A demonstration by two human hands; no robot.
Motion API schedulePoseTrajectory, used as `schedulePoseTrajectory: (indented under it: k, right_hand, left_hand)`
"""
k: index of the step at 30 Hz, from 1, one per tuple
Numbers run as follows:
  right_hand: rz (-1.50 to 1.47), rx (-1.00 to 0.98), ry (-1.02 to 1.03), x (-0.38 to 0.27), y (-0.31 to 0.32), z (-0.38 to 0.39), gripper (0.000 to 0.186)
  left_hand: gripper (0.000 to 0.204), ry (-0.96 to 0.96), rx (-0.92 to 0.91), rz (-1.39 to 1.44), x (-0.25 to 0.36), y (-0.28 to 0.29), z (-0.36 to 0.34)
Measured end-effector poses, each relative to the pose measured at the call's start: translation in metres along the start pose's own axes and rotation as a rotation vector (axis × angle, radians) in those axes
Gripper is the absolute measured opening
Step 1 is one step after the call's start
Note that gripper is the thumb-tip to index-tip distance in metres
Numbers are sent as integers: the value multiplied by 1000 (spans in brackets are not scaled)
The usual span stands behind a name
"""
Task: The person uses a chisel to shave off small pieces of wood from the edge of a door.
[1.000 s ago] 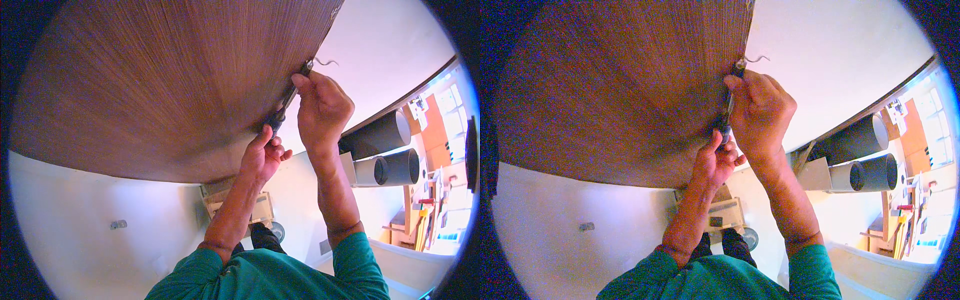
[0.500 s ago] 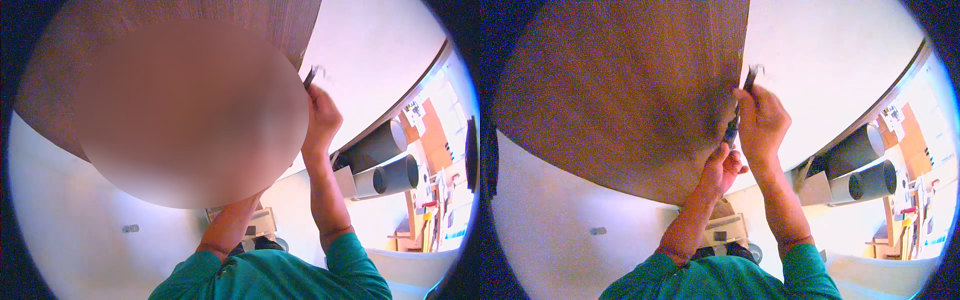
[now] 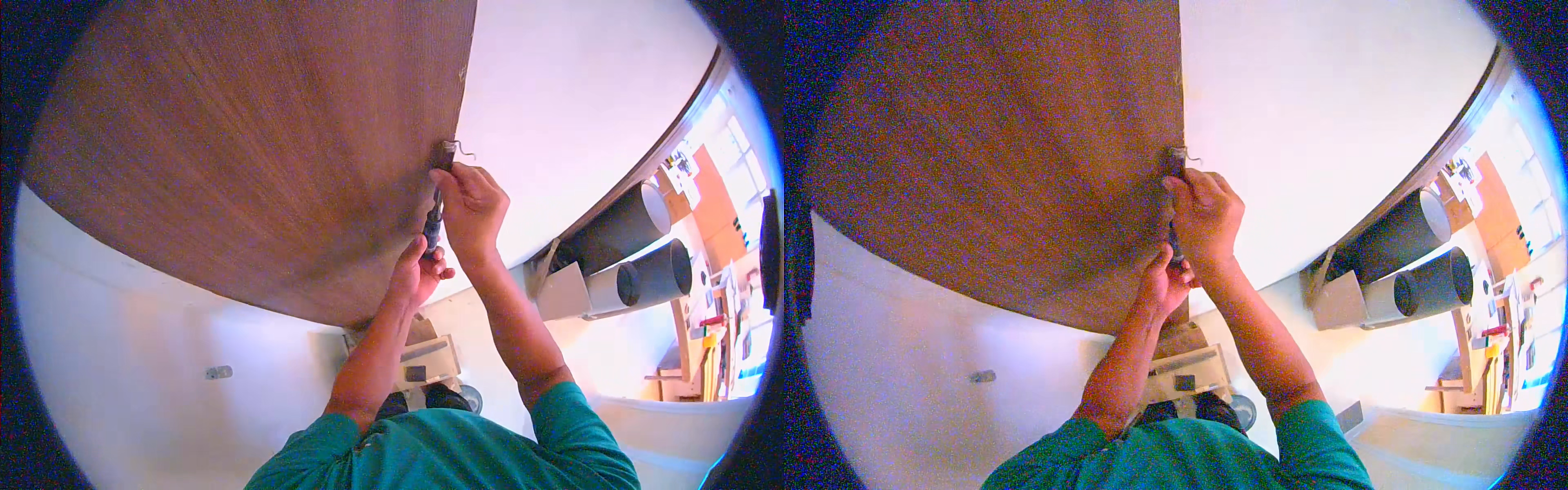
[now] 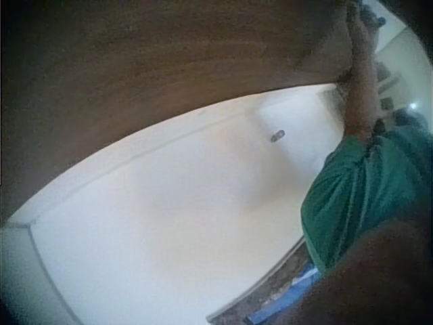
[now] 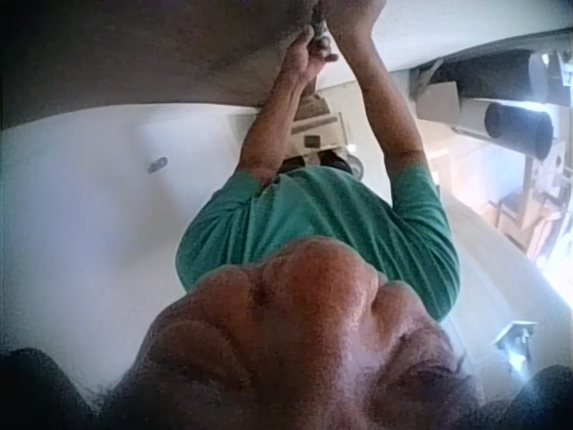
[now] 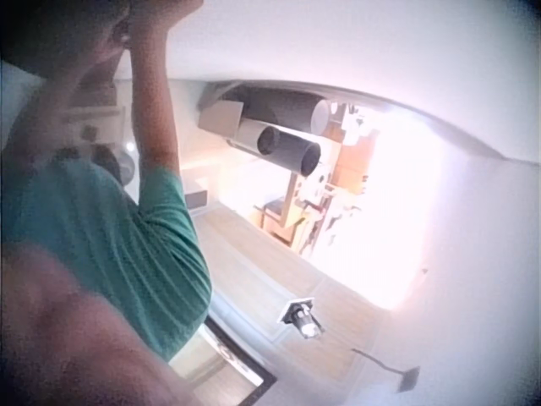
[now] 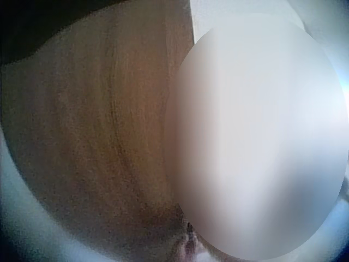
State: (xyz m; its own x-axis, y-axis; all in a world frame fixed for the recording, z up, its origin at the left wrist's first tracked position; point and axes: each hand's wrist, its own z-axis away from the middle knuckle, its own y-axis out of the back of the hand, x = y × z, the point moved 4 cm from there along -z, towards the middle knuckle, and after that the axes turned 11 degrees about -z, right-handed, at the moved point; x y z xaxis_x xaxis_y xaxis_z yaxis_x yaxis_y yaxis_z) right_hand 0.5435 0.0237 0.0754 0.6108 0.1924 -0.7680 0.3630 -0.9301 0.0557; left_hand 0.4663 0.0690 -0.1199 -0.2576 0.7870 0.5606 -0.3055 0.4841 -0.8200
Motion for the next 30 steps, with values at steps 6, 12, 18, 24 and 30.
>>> schedulePoseTrajectory:
  k: [6,12,18,24,30]
  right_hand:
    - [73,71,130,4,-3,4,14]
    - [75,25,219,-6,-4,-8,12]
    - [122,19,244,-7,-2,-10,13]
    - [-10,62,248,-25,-3,-32,15]
    - [75,29,260,-16,0,-23,14]
  left_hand:
    - [37,-7,-1,38,-13,18,-12]
    - [36,-45,38,21,-9,9,-15]
    - [36,-66,82,21,-9,2,-12]
    - [37,-91,63,13,11,-38,-18]
    - [40,-85,85,-17,-1,-17,-18]
